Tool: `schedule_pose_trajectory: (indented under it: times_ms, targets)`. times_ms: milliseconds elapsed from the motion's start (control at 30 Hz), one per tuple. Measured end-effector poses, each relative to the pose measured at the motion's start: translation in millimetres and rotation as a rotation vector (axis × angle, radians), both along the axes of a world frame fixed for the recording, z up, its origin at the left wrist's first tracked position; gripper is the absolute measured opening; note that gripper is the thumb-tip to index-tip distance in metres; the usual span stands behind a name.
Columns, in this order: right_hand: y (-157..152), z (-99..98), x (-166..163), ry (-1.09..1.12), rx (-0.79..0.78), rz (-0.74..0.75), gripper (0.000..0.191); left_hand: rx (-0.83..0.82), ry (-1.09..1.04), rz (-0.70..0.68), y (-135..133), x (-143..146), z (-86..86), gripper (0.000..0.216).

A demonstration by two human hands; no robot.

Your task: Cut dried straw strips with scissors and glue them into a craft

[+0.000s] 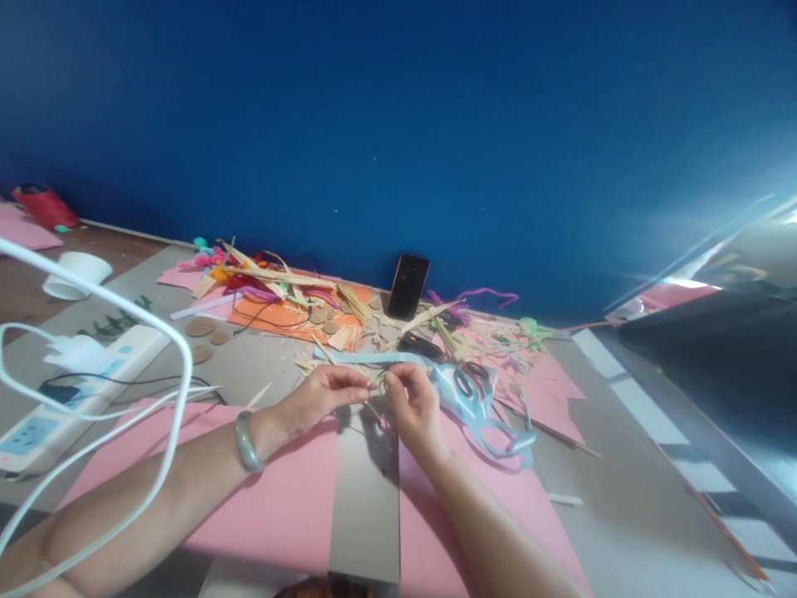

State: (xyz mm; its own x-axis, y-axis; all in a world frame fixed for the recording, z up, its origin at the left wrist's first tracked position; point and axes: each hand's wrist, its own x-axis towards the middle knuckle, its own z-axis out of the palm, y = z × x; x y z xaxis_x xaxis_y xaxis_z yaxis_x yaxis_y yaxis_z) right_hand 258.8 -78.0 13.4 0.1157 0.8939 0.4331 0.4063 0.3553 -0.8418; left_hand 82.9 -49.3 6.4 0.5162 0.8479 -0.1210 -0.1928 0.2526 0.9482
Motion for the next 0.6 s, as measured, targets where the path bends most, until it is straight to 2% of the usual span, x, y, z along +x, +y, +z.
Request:
schedule_pose_trajectory:
  times_ms: [267, 433, 600]
  targets:
    - [-6, -1.3, -4, 0.131, -0.19, 0.167, 0.02, 0.095, 0.021, 0.209, 1, 2, 0.6, 0.019]
    - [-6, -2.2, -9, 0.044, -0.113, 0.182, 0.02, 0.08, 0.011, 0.235, 0, 2, 2.0, 0.021]
    - [-8, -3.8, -13, -0.084, -0.032, 0.172, 0.015, -0.003, -0.069, 0.166, -2, 5, -2.3, 0.02]
